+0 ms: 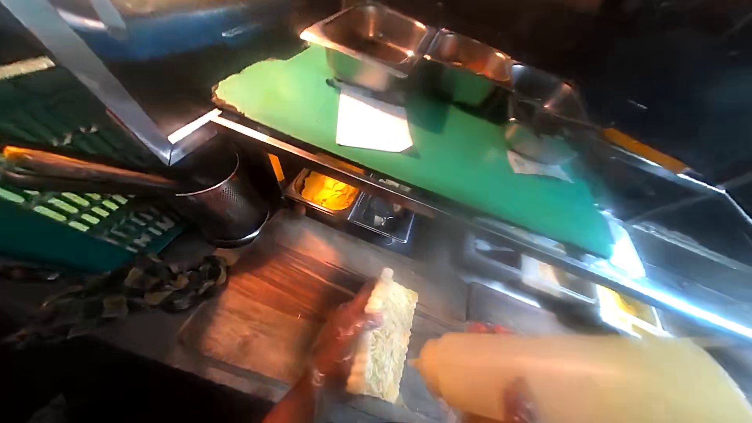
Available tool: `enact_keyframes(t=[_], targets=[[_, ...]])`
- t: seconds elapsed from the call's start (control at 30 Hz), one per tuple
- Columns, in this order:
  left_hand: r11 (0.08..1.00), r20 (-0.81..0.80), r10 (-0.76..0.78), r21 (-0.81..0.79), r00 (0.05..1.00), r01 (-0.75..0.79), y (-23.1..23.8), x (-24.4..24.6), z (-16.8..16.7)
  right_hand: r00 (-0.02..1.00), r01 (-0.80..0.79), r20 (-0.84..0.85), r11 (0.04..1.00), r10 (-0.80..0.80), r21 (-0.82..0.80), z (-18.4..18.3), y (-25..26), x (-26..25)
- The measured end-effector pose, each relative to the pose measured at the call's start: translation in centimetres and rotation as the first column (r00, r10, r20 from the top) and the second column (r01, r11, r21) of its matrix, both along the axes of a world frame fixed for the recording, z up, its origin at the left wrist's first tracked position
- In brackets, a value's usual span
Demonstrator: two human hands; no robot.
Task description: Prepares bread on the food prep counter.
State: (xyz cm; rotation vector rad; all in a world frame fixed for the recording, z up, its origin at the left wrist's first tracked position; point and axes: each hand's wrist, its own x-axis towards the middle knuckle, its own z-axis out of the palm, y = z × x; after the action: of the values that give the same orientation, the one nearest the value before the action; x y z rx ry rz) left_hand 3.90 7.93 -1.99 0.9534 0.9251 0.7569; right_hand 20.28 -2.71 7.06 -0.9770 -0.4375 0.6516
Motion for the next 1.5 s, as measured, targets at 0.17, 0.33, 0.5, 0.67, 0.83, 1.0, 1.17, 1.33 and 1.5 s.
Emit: enact_keyframes(t=[0.17, 0.33, 0.5, 0.67, 0.83, 1.0, 1.17, 1.33, 1.5], targets=[[0.892, 0.628, 0.397, -0.437, 0.669, -0.120, 0.3, -2.0, -3.4, 0.965, 0.207, 0.195, 0.968, -0.177, -0.143, -3.4, 7.2, -0.5], [0.804, 0.586, 0.521, -0.582, 0.621, -0.125, 0.5, -2.5, -4.7, 0.981, -0.138, 0.108, 0.973, 0.160, -0.187, 0.6, 4.4, -2.7], [0.836, 0.642, 0.460, -0.547, 0.613, -0.054, 0.7, -2.1, -5.3, 0.986, 0.001, 0.163, 0.985, 0.028, -0.174, 2.0, 7.1, -1.7], [0.919, 0.713, 0.290, -0.394, 0.638, 0.022, 0.2, -3.6, -7.6, 0.980, -0.137, 0.135, 0.989, 0.144, -0.058, 3.2, 4.5, -2.3], [0.840, 0.601, 0.448, -0.536, 0.661, -0.082, 0.7, -2.1, -5.6, 0.985, 0.002, 0.174, 0.998, 0.009, -0.062, 3.3, 7.5, -0.1], [0.906, 0.717, 0.304, -0.421, 0.628, 0.042, 0.1, -3.8, -7.1, 0.988, -0.112, 0.097, 0.992, 0.118, -0.064, 3.5, 3.8, -1.4], [0.913, 0.726, 0.299, -0.407, 0.620, 0.037, -0.2, -4.1, -7.6, 0.991, -0.098, 0.088, 0.995, 0.097, 0.012, 3.7, 5.3, 1.0], [0.921, 0.702, 0.266, -0.386, 0.661, 0.040, 0.0, -4.1, -8.3, 0.993, -0.034, 0.115, 0.998, 0.040, -0.052, 3.7, 3.7, 0.0], [0.936, 0.704, 0.246, -0.351, 0.666, 0.025, -0.3, -4.3, -8.2, 0.992, -0.080, 0.099, 0.997, 0.081, -0.012, 4.1, 2.2, 0.8]])
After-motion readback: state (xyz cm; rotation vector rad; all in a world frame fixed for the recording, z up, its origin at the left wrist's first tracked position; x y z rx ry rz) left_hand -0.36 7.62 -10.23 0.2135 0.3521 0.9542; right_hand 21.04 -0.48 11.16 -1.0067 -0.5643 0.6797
